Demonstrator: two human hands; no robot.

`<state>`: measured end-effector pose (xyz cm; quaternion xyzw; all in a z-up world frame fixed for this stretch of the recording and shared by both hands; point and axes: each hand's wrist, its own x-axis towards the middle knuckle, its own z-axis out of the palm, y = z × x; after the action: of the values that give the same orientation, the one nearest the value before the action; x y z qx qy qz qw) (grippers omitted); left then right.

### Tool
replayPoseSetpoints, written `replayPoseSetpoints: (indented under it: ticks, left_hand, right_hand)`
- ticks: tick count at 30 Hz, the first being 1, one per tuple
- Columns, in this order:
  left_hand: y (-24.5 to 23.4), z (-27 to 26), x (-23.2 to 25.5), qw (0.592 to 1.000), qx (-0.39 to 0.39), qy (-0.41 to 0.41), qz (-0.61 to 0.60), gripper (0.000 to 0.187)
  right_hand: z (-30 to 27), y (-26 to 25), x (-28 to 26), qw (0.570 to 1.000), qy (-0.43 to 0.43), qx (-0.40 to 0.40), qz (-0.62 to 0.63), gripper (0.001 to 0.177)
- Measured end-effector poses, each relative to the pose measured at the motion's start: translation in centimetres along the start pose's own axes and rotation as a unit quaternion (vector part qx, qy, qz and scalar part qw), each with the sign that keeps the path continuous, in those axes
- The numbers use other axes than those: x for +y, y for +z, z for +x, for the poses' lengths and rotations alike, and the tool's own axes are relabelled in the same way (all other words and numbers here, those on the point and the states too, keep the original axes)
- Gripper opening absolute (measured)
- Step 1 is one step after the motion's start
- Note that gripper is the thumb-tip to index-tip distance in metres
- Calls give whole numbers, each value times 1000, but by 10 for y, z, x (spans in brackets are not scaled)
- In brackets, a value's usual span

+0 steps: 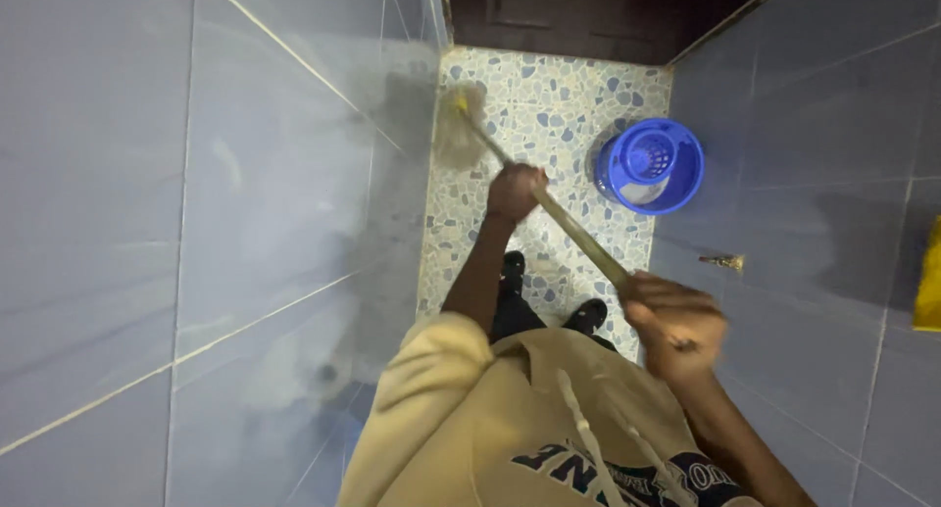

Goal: The person cleans the tiled floor of a bathroom using a mop, dipping it into a bucket of water and scrubbing the area around a toilet.

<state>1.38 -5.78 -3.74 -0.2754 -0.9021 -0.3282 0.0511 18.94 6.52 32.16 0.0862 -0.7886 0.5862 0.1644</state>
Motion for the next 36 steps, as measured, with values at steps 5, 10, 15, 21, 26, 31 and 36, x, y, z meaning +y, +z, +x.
replayPoseSetpoints:
  ticks: [5, 10, 15, 21, 26, 31, 36]
  left_hand:
    - [-10, 37, -16, 987, 43, -136, -68, 24]
    - [-27, 21, 33, 986, 30, -114, -116, 28]
    - [-10, -42, 86, 973, -103, -172, -117, 34]
    - [15, -118, 91, 960, -276, -39, -43, 30]
    - [-27, -81, 77, 918, -395, 33, -26, 35]
    - [-33, -34, 47, 948, -300, 108, -6, 17]
    - [10, 1, -35, 985, -148, -44, -81, 13]
  right_hand:
    - [10, 25, 56, 994, -14, 29, 100, 55]
    - [25, -25, 40, 984, 21, 138, 113, 56]
    - [46, -84, -8, 973, 76, 138, 170, 45]
    - [26, -86, 4, 935, 190, 202, 219, 50]
    - [1, -78, -21, 961, 161, 169, 148, 53]
    - [-21, -55, -40, 977, 92, 118, 155, 54]
    - [-15, 5, 5, 999, 30, -27, -10, 43]
